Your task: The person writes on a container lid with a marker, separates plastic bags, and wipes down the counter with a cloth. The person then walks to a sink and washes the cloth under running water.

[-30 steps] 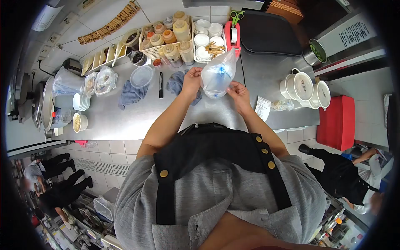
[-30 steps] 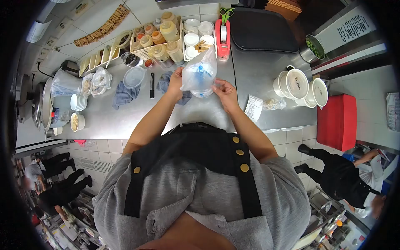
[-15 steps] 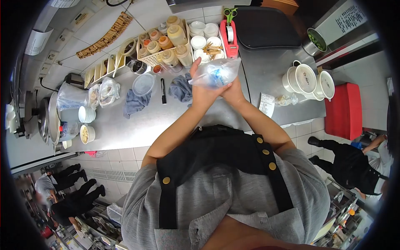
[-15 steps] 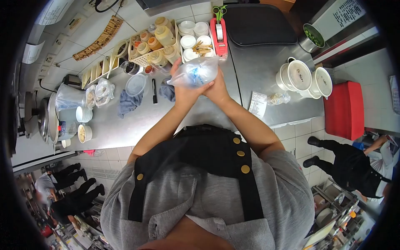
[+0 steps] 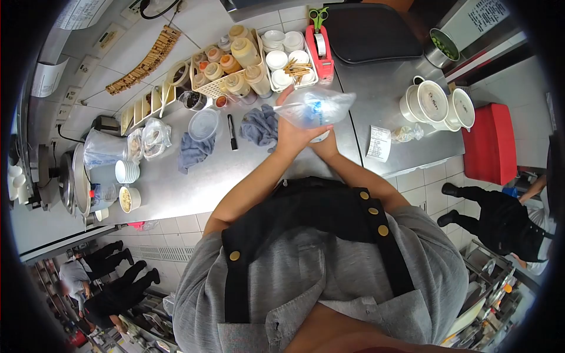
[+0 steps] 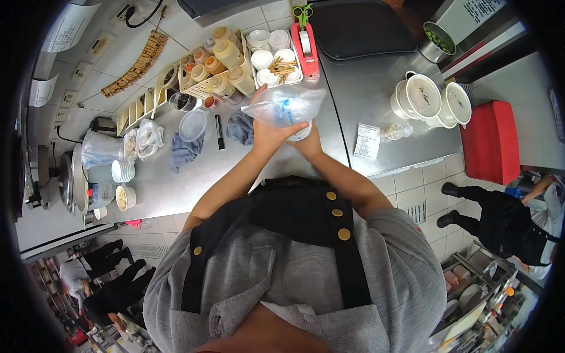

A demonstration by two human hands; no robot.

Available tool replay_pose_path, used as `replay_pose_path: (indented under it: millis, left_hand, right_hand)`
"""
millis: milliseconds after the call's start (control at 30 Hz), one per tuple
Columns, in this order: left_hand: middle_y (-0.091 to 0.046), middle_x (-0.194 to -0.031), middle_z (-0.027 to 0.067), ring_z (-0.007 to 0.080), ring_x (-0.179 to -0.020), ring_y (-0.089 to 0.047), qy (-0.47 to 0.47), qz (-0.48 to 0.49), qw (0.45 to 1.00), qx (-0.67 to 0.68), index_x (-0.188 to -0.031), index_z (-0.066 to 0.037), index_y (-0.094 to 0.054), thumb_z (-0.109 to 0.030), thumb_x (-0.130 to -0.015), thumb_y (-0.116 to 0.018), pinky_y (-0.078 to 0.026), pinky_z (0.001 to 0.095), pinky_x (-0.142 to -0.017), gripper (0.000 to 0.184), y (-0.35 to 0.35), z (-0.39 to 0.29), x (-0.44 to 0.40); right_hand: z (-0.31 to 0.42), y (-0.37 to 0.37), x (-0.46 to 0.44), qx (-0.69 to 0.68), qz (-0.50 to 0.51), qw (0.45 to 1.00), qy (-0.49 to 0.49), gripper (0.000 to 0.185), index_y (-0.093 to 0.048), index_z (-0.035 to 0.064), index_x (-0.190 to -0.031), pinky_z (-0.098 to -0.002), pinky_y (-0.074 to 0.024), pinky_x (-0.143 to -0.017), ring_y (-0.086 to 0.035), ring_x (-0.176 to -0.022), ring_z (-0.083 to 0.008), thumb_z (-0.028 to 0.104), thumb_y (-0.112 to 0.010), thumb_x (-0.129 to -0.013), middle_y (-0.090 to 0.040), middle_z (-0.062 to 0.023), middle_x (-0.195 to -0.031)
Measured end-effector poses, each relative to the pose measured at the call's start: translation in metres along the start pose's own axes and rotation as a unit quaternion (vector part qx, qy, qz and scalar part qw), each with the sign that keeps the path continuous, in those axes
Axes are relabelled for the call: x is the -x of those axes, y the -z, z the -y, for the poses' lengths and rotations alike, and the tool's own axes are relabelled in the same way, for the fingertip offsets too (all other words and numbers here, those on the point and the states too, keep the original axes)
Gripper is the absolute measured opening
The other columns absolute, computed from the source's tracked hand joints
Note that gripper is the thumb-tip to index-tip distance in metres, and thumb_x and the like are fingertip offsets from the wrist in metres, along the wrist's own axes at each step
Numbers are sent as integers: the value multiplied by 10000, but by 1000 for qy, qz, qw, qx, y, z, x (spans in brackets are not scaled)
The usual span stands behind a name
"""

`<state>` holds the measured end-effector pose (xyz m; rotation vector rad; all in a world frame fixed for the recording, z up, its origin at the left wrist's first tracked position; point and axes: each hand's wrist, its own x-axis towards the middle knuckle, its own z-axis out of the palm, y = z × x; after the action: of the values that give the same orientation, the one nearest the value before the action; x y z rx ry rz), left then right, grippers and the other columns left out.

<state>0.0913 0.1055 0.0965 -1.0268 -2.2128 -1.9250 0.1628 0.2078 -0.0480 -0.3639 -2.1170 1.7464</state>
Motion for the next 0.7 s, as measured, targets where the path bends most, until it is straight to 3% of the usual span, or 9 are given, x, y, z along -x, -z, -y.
replay_pose_path:
  millis: [67,133,167,233,367,433,567,633,700]
  left_hand:
    - [-468,-1350,145,245,-1201,-528,-8,24,1000,-15,-1373,-1,-385,-276,-532,-962,-432,370,-1028,1057,9,-3,-5]
    - [-500,-1331,109,226,-1191,-533,14,150,988,9,-1344,-23,-449,-279,-550,-955,-433,361,-1028,976,25,-2,-18]
    - [-500,-1331,109,226,-1191,-533,15,150,989,11,-1344,-23,-449,-279,-550,-955,-433,361,-1028,976,33,-1,-23]
    - [-539,-1296,87,207,-1178,-539,63,273,959,45,-1367,-55,-440,-273,-566,-949,-437,357,-1023,974,45,2,-32]
    - [-529,-1290,110,204,-1167,-536,158,302,939,37,-1405,-32,-401,-255,-550,-964,-459,353,-989,1048,43,11,-20]
    - [-529,-1296,112,211,-1177,-534,97,247,961,80,-1413,-30,-379,-264,-535,-970,-455,356,-996,1084,38,11,-8]
    - [-513,-1340,127,228,-1217,-521,6,101,980,170,-1420,-24,-323,-282,-507,-978,-444,367,-1007,1154,50,-8,-7]
    - [-532,-1328,122,223,-1208,-532,21,111,979,169,-1401,-26,-370,-231,-549,-959,-437,361,-1015,1055,51,-17,-8]
    - [-551,-1316,118,219,-1198,-544,25,122,978,167,-1381,-28,-417,-179,-591,-939,-429,356,-1023,959,48,-14,-14]
  right_hand:
    - [-5,10,-5,5,76,996,-34,955,-420,37,-1360,-411,-445,-1033,-532,-1226,-251,108,-925,-553,-552,-139,-1314]
    - [8,27,-12,-70,181,977,-83,823,-532,49,-1288,-406,-455,-1025,-553,-1203,-230,70,-906,-555,-607,-92,-1268]
    - [5,33,-15,-69,182,977,-84,823,-532,49,-1288,-406,-455,-1025,-553,-1203,-230,70,-906,-555,-607,-92,-1268]
    - [-3,39,-25,-51,251,966,-40,886,-506,48,-1320,-402,-453,-1030,-548,-1212,-234,72,-915,-535,-594,-93,-1289]
    - [-5,43,-31,-28,303,950,-67,977,-462,55,-1371,-408,-425,-1059,-531,-1238,-240,88,-933,-515,-579,-99,-1313]
    - [17,50,-25,-19,311,945,-97,1060,-408,55,-1420,-408,-345,-1121,-448,-1329,-266,142,-949,-512,-508,-113,-1403]
    - [56,62,-9,7,195,981,-6,1111,-373,29,-1443,-416,-268,-1160,-344,-1404,-300,208,-959,-515,-417,-146,-1479]
    - [109,62,-9,-106,54,987,111,1132,-352,9,-1455,-411,-228,-1172,-271,-1442,-309,252,-959,-530,-347,-186,-1518]
    - [135,58,-22,-96,52,983,146,1089,-377,4,-1428,-406,-265,-1151,-322,-1413,-300,243,-958,-539,-375,-194,-1493]
